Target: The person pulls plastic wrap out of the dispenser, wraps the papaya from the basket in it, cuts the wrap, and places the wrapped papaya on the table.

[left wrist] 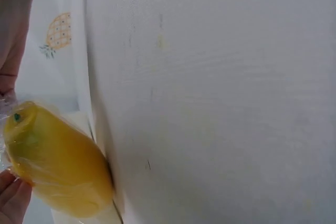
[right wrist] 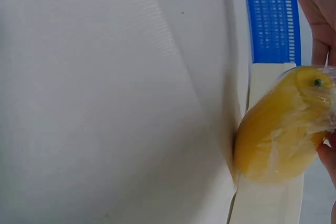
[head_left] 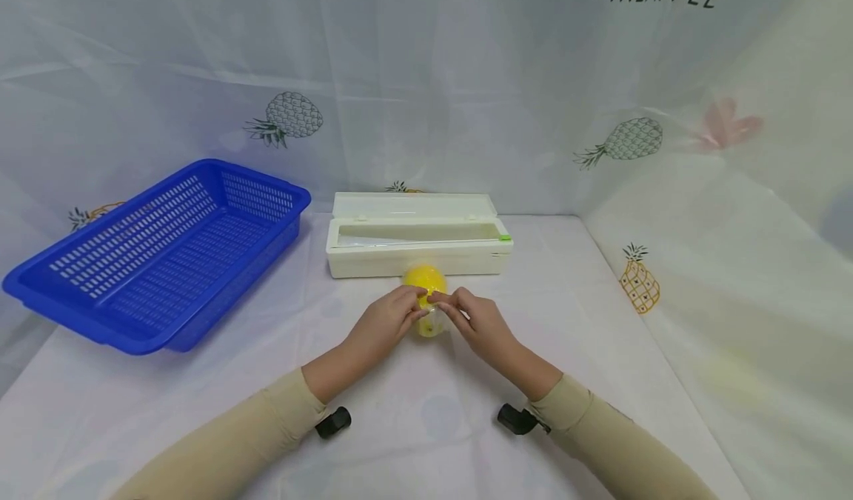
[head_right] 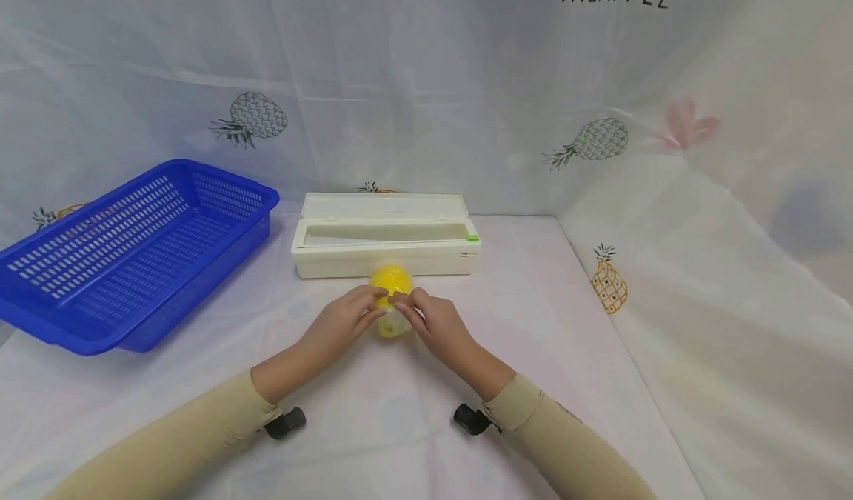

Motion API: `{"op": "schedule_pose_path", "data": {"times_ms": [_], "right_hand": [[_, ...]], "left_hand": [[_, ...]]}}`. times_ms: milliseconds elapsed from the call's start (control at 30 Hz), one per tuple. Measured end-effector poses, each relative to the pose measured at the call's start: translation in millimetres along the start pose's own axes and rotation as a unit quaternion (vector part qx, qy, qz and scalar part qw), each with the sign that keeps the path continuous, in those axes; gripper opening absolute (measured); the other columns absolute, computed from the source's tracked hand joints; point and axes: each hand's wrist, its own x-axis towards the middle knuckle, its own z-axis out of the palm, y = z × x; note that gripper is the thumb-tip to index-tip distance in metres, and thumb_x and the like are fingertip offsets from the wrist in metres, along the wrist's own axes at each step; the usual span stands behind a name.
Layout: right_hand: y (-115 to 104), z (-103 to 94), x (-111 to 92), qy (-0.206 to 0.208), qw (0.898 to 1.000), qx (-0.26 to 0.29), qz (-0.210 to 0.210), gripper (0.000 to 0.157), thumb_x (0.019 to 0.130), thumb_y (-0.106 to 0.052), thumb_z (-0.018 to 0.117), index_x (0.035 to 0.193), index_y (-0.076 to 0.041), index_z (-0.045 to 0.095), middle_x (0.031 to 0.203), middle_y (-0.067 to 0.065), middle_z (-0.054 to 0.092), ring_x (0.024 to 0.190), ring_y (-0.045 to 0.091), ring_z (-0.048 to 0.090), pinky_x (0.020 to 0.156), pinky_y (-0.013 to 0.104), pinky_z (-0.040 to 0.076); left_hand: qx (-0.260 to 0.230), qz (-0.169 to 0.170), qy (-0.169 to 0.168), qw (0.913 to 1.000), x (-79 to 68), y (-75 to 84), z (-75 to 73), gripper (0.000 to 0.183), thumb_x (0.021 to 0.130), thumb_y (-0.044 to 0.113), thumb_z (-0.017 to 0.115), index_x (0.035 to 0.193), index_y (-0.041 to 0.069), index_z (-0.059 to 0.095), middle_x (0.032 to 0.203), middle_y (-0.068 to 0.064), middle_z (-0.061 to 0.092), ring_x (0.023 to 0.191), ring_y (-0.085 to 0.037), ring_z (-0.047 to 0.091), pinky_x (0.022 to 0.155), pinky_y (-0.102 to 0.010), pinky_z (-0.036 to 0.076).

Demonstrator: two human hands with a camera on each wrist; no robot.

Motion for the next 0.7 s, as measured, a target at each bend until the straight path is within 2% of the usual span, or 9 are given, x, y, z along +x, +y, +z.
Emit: {"op": "schedule_pose_path", "data": {"times_ms": [67,133,233,300,433,533,600,700], "right_hand": [[-1.5,1.2,1.5,0.009,1.0,-0.007,0.022,0.011,0.095,-0.01,0.063,0.09,-0.005,0.054,0.094,0.007,0.073,0.07,0.012,0.061,0.058,0.024,0.049],[-2.3,2.0,3.1,0.017,0.999,-0.005,0.04,0.01,0.095,-0.011,0.062,0.09,-0.005,0.055,0.089,0.006,0.071,0.066,0.012,0.056,0.055,0.025,0.046],[-1.3,1.2,5.4,0.017,0.999,0.016,0.047,0.007,0.096,-0.01,0.062,0.093,-0.004,0.059,0.092,0.006,0.072,0.078,0.018,0.067,0.068,0.03,0.056],[0.7,-0.8,7.0,0.005,0.999,0.028,0.028,0.007,0.095,-0.01,0.063,0.097,-0.004,0.062,0.099,0.007,0.073,0.095,0.022,0.069,0.08,0.038,0.056],[5.7,-4.8,10.9,-0.03,0.999,0.028,-0.026,0.014,0.091,-0.012,0.069,0.103,-0.005,0.067,0.112,0.006,0.069,0.11,0.023,0.062,0.095,0.041,0.049],[10.5,-5.5,13.0,-0.032,0.998,0.022,-0.041,0.009,0.089,-0.012,0.072,0.095,-0.008,0.067,0.116,0.006,0.066,0.115,0.023,0.057,0.099,0.042,0.046],[13.7,-4.9,13.3,-0.025,0.999,0.03,-0.031,0.007,0.088,-0.011,0.073,0.086,-0.01,0.066,0.116,0.006,0.065,0.115,0.023,0.057,0.099,0.041,0.046],[17.7,-4.2,12.8,-0.013,0.998,0.057,-0.001,0.01,0.086,-0.009,0.075,0.081,-0.01,0.066,0.114,0.006,0.065,0.113,0.023,0.058,0.096,0.041,0.048]], "left_hand": [[0.005,-0.032,-0.014,0.9994,2.2,3.2,-1.0,0.015,0.096,0.017,0.062,0.087,0.007,0.054,0.116,-0.011,0.064,0.102,-0.025,0.062,0.082,-0.034,0.052],[0.011,-0.05,-0.018,0.9985,4.0,5.6,-1.6,0.015,0.097,0.018,0.061,0.095,0.004,0.058,0.112,-0.011,0.066,0.099,-0.025,0.062,0.081,-0.036,0.052],[0.018,-0.054,-0.015,0.9983,6.0,7.4,-2.8,0.022,0.097,0.018,0.06,0.109,-0.001,0.061,0.103,-0.009,0.066,0.096,-0.025,0.061,0.08,-0.036,0.051],[0.025,-0.043,-0.009,0.9987,6.6,5.9,-2.7,0.029,0.097,0.018,0.06,0.118,-0.002,0.06,0.098,-0.008,0.066,0.092,-0.023,0.058,0.077,-0.035,0.05],[0.013,-0.042,-0.012,0.9989,8.2,0.9,-2.9,0.018,0.096,0.016,0.062,0.107,0.001,0.064,0.107,-0.008,0.068,0.092,-0.021,0.055,0.078,-0.033,0.047],[-0.01,-0.055,-0.027,0.9981,9.4,-1.9,-4.2,0.013,0.096,0.017,0.062,0.096,0.004,0.062,0.117,-0.011,0.067,0.11,-0.027,0.056,0.093,-0.037,0.046],[-0.029,-0.074,-0.045,0.9958,9.3,-2.8,-5.7,0.016,0.095,0.021,0.064,0.094,0.006,0.06,0.122,-0.012,0.065,0.123,-0.031,0.051,0.102,-0.043,0.042],[-0.05,-0.093,-0.066,0.9922,11.2,-2.9,-7.2,0.026,0.089,0.031,0.071,0.093,0.009,0.059,0.125,-0.012,0.063,0.124,-0.033,0.051,0.101,-0.046,0.043]]}}
